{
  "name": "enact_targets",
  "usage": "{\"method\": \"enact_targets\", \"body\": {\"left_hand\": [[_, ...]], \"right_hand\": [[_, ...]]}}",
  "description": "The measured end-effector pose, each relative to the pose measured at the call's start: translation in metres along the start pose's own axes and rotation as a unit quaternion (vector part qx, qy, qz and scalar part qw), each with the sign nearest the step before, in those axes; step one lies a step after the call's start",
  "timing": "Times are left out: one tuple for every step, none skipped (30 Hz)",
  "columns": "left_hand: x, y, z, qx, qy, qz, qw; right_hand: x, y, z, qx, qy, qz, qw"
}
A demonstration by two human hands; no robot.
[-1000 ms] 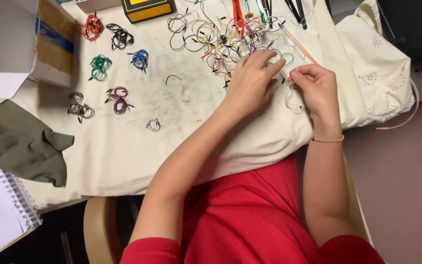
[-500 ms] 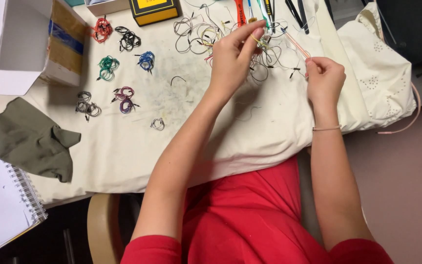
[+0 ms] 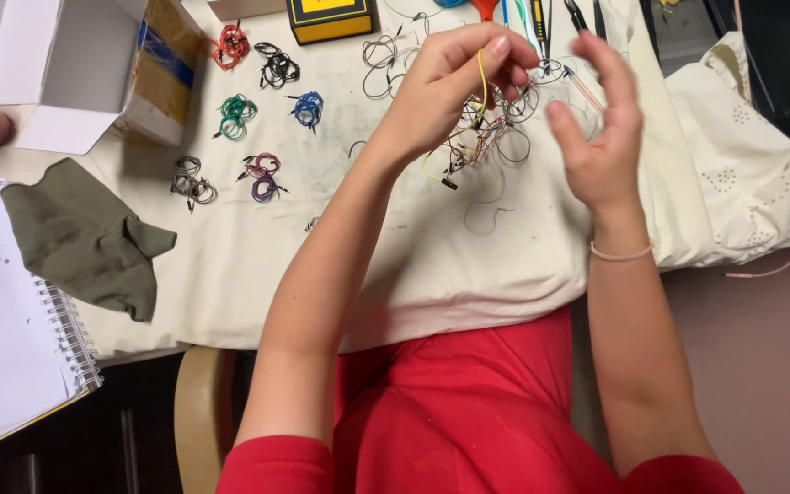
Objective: The person sits cross-legged and repeatedly picks up small, colored wire loops from a table. They tie each loop into a knot by hand and place the finished knot on the table among other completed ones.
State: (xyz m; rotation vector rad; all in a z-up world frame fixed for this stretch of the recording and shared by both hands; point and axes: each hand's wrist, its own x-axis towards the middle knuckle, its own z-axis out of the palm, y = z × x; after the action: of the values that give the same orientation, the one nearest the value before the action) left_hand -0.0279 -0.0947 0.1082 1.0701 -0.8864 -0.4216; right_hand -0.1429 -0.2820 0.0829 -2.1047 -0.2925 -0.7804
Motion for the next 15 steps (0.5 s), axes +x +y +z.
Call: {"method": "enact_targets", "body": {"left_hand": [[-0.002, 0.004, 0.0, 0.0, 0.001, -0.001, 1.0], [-0.003, 0.008, 0.001, -0.003, -0.008, 0.011, 1.0], [-0.004, 0.013, 0.0, -0.005, -0.017, 0.024, 1.0], [-0.005, 0.017, -0.003, -0.004, -0.016, 0.024, 1.0], [-0.007, 0.021, -0.006, -0.015, 0.005, 0.025, 1.0], [-0.009, 0.024, -0.009, -0.027, 0.027, 0.026, 0.999], [-0.01, 0.023, -0.012, -0.026, 0.03, 0.026, 0.999], [-0.011, 0.022, -0.015, -0.032, 0.051, 0.037, 0.998], [-0.012, 0.022, -0.018, -0.038, 0.07, 0.048, 0.996], [-0.011, 0.017, -0.026, -0.036, 0.072, 0.049, 0.996], [-0.01, 0.012, -0.032, -0.081, 0.121, 0.081, 0.986], [-0.009, 0.007, -0.039, -0.126, 0.169, 0.112, 0.971], [-0.01, 0.009, -0.047, -0.125, 0.169, 0.113, 0.971], [-0.011, 0.011, -0.054, -0.154, 0.228, 0.136, 0.952], [-0.013, 0.013, -0.063, -0.181, 0.288, 0.159, 0.927]], "right_hand": [[0.005, 0.0, 0.01, 0.001, -0.001, 0.001, 1.0], [0.01, -0.001, 0.021, -0.035, -0.052, 0.012, 0.998], [0.018, -0.001, 0.032, -0.072, -0.103, 0.021, 0.992], [0.015, 0.009, 0.037, -0.07, -0.104, 0.02, 0.992], [0.013, 0.019, 0.043, -0.096, -0.109, 0.011, 0.989], [0.01, 0.03, 0.049, -0.122, -0.115, 0.003, 0.986], [0.008, 0.033, 0.049, -0.12, -0.117, 0.001, 0.986], [0.006, 0.037, 0.049, -0.113, -0.111, 0.028, 0.987], [0.004, 0.04, 0.049, -0.107, -0.104, 0.054, 0.987], [0.001, 0.05, 0.049, -0.105, -0.105, 0.052, 0.988], [-0.004, 0.059, 0.048, -0.133, -0.07, 0.018, 0.988], [-0.008, 0.069, 0.047, -0.16, -0.035, -0.016, 0.986], [-0.012, 0.076, 0.043, -0.16, -0.035, -0.018, 0.986], [-0.016, 0.084, 0.039, -0.208, -0.027, -0.033, 0.977], [-0.02, 0.092, 0.036, -0.253, -0.02, -0.05, 0.966]]}}
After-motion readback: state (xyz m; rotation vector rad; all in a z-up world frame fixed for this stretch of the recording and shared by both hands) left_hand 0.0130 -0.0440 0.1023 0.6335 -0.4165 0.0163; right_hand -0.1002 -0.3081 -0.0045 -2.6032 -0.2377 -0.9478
